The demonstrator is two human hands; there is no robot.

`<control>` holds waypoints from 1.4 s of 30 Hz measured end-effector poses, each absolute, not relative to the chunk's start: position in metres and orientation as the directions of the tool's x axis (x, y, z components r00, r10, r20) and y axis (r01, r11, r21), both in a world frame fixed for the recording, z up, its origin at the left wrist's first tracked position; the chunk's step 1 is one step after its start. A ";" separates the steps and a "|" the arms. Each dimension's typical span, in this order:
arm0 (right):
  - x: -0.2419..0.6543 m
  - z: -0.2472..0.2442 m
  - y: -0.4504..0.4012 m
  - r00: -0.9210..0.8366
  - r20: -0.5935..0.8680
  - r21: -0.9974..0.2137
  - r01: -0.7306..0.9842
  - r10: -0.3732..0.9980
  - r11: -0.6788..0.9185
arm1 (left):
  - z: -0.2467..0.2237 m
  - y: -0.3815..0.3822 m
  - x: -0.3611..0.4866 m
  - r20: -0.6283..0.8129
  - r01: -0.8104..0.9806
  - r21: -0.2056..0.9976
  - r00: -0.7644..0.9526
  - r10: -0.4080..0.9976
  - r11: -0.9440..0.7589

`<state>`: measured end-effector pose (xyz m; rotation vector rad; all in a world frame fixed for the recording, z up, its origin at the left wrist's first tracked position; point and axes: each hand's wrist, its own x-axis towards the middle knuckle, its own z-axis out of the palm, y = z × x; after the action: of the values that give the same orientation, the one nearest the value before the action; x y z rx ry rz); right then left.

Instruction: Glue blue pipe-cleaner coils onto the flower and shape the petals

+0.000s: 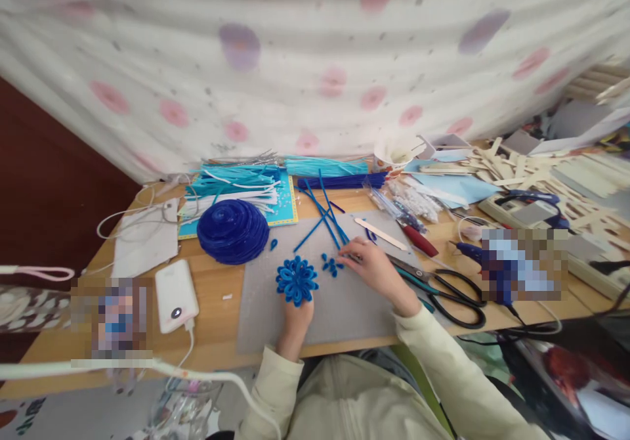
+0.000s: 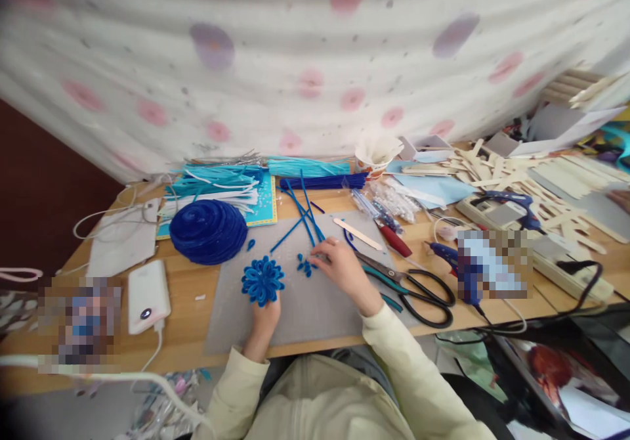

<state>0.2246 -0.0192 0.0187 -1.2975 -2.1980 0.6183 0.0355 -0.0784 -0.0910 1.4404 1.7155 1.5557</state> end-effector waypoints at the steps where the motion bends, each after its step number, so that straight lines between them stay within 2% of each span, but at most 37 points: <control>1: 0.212 0.013 -0.011 -0.449 0.161 -0.550 0.699 0.879 0.458 | -0.092 -0.078 0.036 0.341 0.438 0.884 -0.369 0.865 -0.162; 4: 0.190 0.002 0.008 -0.478 0.035 -0.365 0.811 0.877 0.457 | -0.092 -0.076 0.038 0.371 0.515 0.842 -0.339 0.864 -0.160; 6: 0.185 -0.002 0.014 -0.476 -0.007 -0.321 0.834 0.879 0.449 | -0.091 -0.075 0.038 0.390 0.529 0.831 -0.332 0.859 -0.173; 11: 0.190 -0.001 0.020 -0.498 -0.032 -0.339 0.821 0.867 0.459 | -0.082 -0.077 0.042 0.412 0.462 0.853 -0.307 0.858 -0.244; 13: 0.195 0.008 0.019 -0.513 -0.007 -0.394 0.791 0.859 0.469 | -0.079 -0.078 0.042 0.415 0.466 0.848 -0.288 0.863 -0.252; 15: 0.197 0.024 0.015 -0.539 0.082 -0.527 0.691 0.839 0.495 | -0.075 -0.078 0.042 0.453 0.499 0.812 -0.216 0.865 -0.301; 17: 0.195 0.042 0.008 -0.574 0.205 -0.663 0.515 0.793 0.543 | -0.072 -0.079 0.041 0.487 0.517 0.776 -0.129 0.864 -0.360; 19: 0.189 0.058 0.000 -0.635 0.272 -0.706 0.379 0.723 0.598 | -0.069 -0.079 0.041 0.492 0.508 0.770 -0.088 0.866 -0.386; 21: 0.181 0.068 -0.006 -0.695 0.294 -0.688 0.323 0.656 0.650 | -0.066 -0.079 0.041 0.481 0.489 0.782 -0.079 0.873 -0.386; 24: 0.172 0.070 -0.008 -0.731 0.303 -0.627 0.330 0.611 0.705 | -0.062 -0.079 0.042 0.469 0.472 0.793 -0.068 0.880 -0.386; 31: 0.169 0.064 -0.004 -0.762 0.274 -0.549 0.377 0.587 0.746 | -0.054 -0.079 0.042 0.419 0.489 0.810 -0.098 0.902 -0.323; 42: 0.168 0.070 -0.009 -0.771 0.250 -0.467 0.434 0.586 0.770 | -0.059 -0.077 0.044 0.432 0.465 0.822 -0.134 0.892 -0.328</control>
<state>0.1676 -0.0093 0.0704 -0.7764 -2.5809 0.5479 0.0443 -0.0774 -0.0590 1.7444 1.5122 1.4564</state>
